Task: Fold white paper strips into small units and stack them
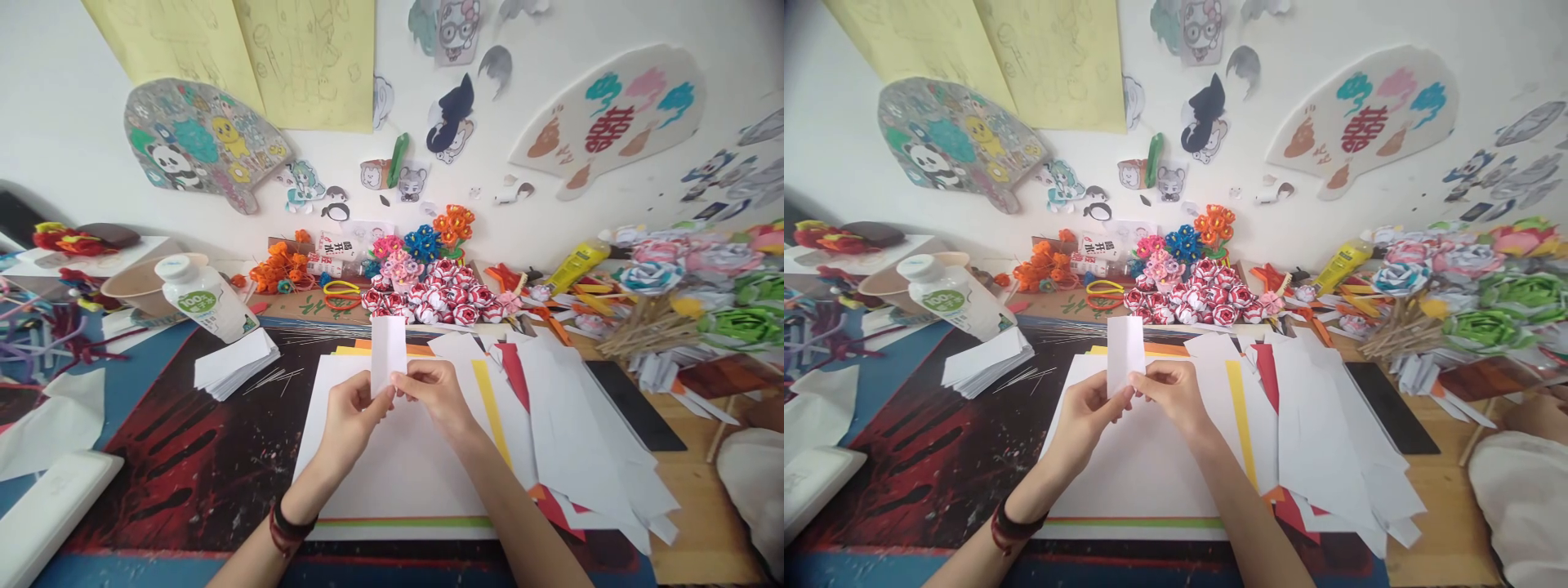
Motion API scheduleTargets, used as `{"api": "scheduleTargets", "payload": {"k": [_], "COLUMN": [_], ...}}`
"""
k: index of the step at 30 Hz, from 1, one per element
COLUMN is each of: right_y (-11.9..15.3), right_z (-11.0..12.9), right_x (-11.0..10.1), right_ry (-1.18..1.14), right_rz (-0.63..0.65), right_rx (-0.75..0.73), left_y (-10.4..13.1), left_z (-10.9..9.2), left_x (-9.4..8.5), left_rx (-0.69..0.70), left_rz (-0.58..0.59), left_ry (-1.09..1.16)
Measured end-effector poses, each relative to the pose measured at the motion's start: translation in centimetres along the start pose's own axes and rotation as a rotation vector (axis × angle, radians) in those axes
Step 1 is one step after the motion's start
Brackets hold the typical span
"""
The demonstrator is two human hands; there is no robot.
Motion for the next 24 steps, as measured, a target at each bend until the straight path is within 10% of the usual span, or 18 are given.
{"api": "scheduleTargets", "payload": {"k": [24], "right_y": [-0.28], "right_z": [-1.01], "right_x": [-0.74], "right_ry": [-0.054], "right_rz": [0.012], "right_rx": [0.057], "left_y": [-0.68], "left_z": [0.18], "left_x": [-0.64], "left_rx": [0.035], "left_rz": [0.059], "left_ry": [-0.013]}}
Point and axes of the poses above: each hand's wrist, its own y-axis away from the middle knuckle, its own x-axis out of the palm, z = x × y, the point moved 2 cm from there along -y, towards the middle knuckle, and after that the axes turned 5 degrees about -y, right-handed, at the moved point
